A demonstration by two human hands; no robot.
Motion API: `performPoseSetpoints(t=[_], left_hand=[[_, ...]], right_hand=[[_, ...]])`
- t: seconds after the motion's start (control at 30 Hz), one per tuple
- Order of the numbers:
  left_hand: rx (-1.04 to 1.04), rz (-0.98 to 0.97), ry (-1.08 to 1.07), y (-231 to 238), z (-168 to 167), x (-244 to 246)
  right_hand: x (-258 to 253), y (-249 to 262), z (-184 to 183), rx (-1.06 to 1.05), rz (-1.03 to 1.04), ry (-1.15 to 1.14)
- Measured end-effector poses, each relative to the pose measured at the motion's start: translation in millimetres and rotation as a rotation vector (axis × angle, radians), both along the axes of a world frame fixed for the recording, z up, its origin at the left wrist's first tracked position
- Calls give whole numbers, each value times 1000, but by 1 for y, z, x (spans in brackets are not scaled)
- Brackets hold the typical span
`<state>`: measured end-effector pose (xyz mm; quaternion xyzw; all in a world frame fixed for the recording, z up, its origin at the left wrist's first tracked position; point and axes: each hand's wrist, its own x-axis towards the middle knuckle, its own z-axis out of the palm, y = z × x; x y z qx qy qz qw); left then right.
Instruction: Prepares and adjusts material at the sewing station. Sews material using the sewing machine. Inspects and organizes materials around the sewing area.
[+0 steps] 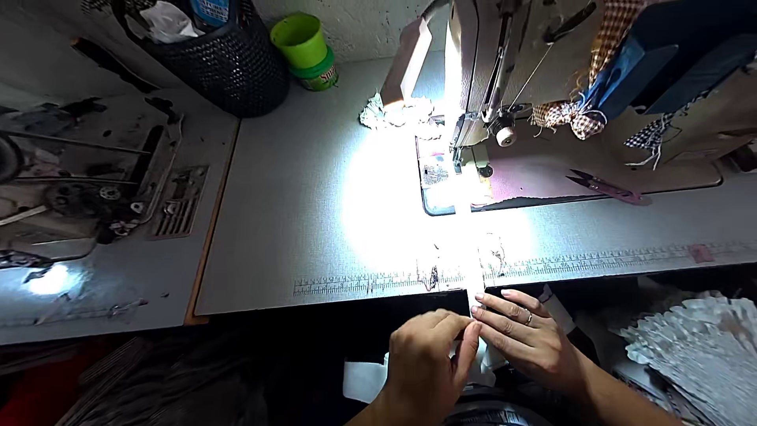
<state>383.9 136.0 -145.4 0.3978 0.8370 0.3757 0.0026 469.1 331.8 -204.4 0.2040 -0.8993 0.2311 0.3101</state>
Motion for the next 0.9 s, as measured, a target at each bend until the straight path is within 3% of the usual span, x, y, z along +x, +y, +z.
performPoseSetpoints(t=[0.1, 0.2, 0.33, 0.53, 0.67, 0.77, 0.9], left_hand=[[-2, -156, 338, 16, 3, -37], [-136, -318, 368, 19, -20, -70], [-99, -357, 388, 19, -31, -81], [-84, -396, 318, 26, -25, -85], [-38, -340, 139, 27, -16, -95], [-98, -134, 118, 44, 7, -131], [-56, -196, -40, 80, 13, -204]], right_hand=[[-2, -3, 13, 5, 9, -35], [-4, -6, 6, -12, 7, -71], [-2, -4, 4, -102, -17, -85], [0, -12, -1, -116, -65, -61], [2, -13, -5, -127, -74, -78], [2, -14, -5, -148, -74, -77], [2, -16, -2, -159, -84, -86]])
